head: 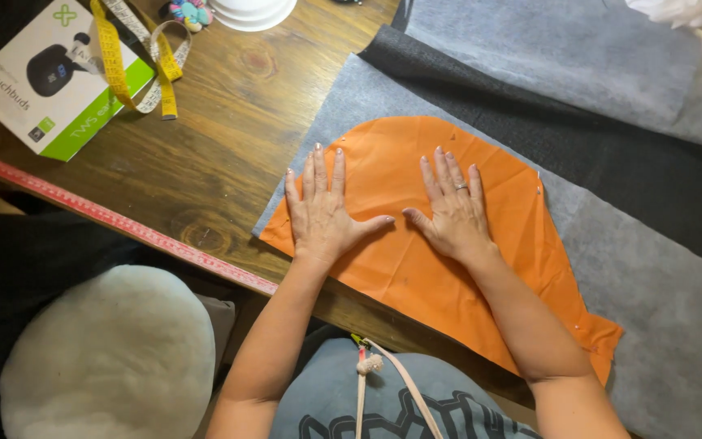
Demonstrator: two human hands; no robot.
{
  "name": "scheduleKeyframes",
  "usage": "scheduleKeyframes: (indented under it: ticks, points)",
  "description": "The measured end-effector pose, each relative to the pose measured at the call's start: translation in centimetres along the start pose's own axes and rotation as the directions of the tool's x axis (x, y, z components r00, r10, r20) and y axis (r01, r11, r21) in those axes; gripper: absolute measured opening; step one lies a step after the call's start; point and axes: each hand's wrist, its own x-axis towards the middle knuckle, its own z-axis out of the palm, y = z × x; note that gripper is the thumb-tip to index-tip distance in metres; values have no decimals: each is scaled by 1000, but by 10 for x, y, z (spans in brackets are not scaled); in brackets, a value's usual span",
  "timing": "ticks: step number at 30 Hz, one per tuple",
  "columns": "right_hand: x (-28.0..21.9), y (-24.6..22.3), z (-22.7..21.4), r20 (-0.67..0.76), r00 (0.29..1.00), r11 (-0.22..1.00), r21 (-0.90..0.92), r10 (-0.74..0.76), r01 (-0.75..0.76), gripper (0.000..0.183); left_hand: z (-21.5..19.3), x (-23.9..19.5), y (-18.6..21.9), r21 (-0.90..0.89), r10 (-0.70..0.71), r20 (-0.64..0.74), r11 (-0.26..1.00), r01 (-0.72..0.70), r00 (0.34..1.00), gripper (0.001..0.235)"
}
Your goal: Pinning a paper pattern to fabric and cutting it out with scissors
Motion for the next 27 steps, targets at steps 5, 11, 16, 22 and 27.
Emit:
scheduleKeyframes:
  ticks: [5,11,16,22,27]
  points:
    - [-14,29,-6,7,987,987,5,162,-162,101,5,0,-2,-7,10,6,1000,-10,1000,134]
    - [-14,31,-13,43,969,969,21,244,-245,107,-6,3,6,26,-19,69,1000,17,997,135]
    - [-17,30,-13,61,959,960,35,277,-279,108,-7,28,55,264,64,168,959,-107,984,124]
    - [-18,44,4,63,966,964,-98,252,-246,99,104,95,110,11,459,-8,889,-459,889,67]
    - [-22,52,12,-108,978,984,39,176,-173,80,120,98,104,-10,491,-418,839,-544,765,58]
